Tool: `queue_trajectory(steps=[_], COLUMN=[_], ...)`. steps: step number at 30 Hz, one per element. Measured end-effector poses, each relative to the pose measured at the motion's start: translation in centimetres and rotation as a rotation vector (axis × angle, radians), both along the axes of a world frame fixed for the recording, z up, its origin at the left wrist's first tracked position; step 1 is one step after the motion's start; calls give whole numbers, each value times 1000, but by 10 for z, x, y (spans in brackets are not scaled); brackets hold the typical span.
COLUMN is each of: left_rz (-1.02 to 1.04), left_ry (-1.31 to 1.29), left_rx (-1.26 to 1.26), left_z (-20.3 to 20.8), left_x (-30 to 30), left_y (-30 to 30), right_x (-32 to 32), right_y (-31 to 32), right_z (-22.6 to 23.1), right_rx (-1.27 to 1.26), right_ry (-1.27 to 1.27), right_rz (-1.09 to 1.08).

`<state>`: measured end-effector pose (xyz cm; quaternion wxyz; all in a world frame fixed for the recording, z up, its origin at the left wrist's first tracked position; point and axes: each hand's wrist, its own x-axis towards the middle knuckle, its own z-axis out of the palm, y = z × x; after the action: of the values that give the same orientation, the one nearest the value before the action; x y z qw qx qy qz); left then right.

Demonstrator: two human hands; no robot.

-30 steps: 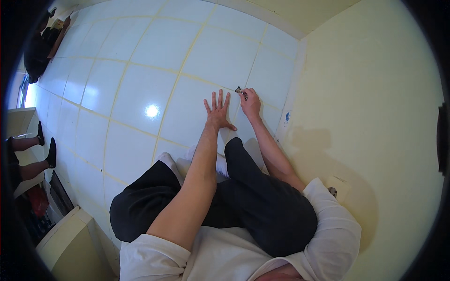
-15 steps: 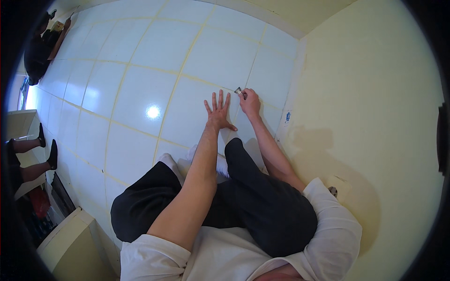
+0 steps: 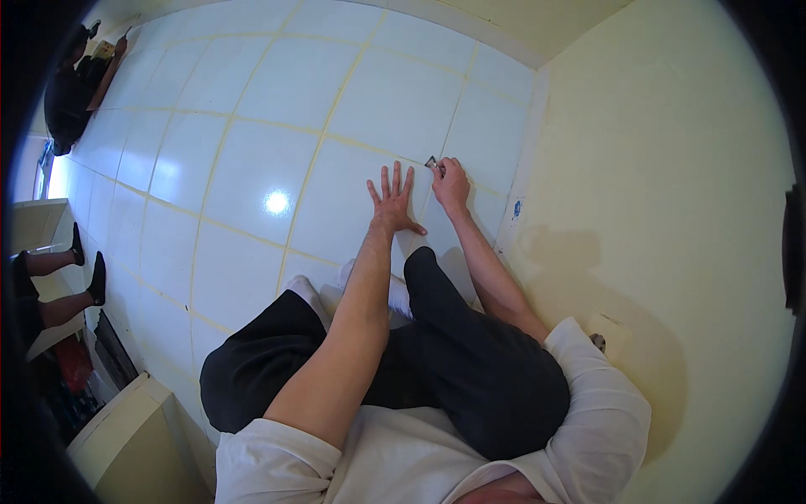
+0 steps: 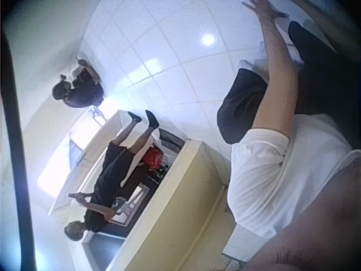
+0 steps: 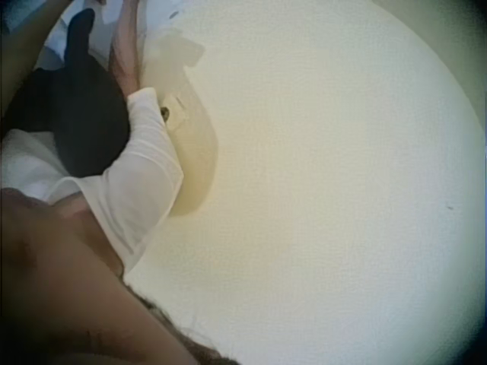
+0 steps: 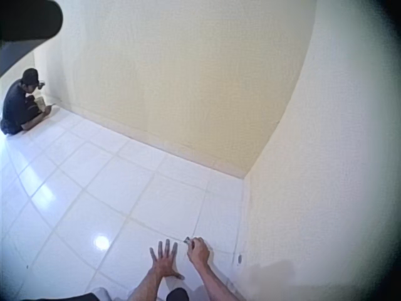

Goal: The person scrapes between the floor tiles using a small scraper blade while sweeping debris away by hand.

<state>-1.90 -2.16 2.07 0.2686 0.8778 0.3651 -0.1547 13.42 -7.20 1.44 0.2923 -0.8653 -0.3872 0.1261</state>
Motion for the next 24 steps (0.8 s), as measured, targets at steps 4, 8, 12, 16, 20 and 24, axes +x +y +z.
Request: queue_trajectory(steps=[4,8,12,16,20,24], left_rz=[7,10,12,35,34,27], left_ry=[-17,-5,-9,-11,-35,-30], left_rx=[-10,-12,-12,-19,-12,-12], left_z=[0,1,0,-3,-2,0], left_x=[2,3,6,0,0,3], left_y=[-2,-2,-4,-3,-3,-4], right_x=[-4,-3,-1,3,13,7], right_y=[5,15,21,21,14,18], right_z=[-2,-6,-10,-5,-3,-9], right_rx=[24,46,59,3,-99,-31], right_ry=[-14,12,-28,-5,15,31], right_rz=[12,60,106,138,74,111])
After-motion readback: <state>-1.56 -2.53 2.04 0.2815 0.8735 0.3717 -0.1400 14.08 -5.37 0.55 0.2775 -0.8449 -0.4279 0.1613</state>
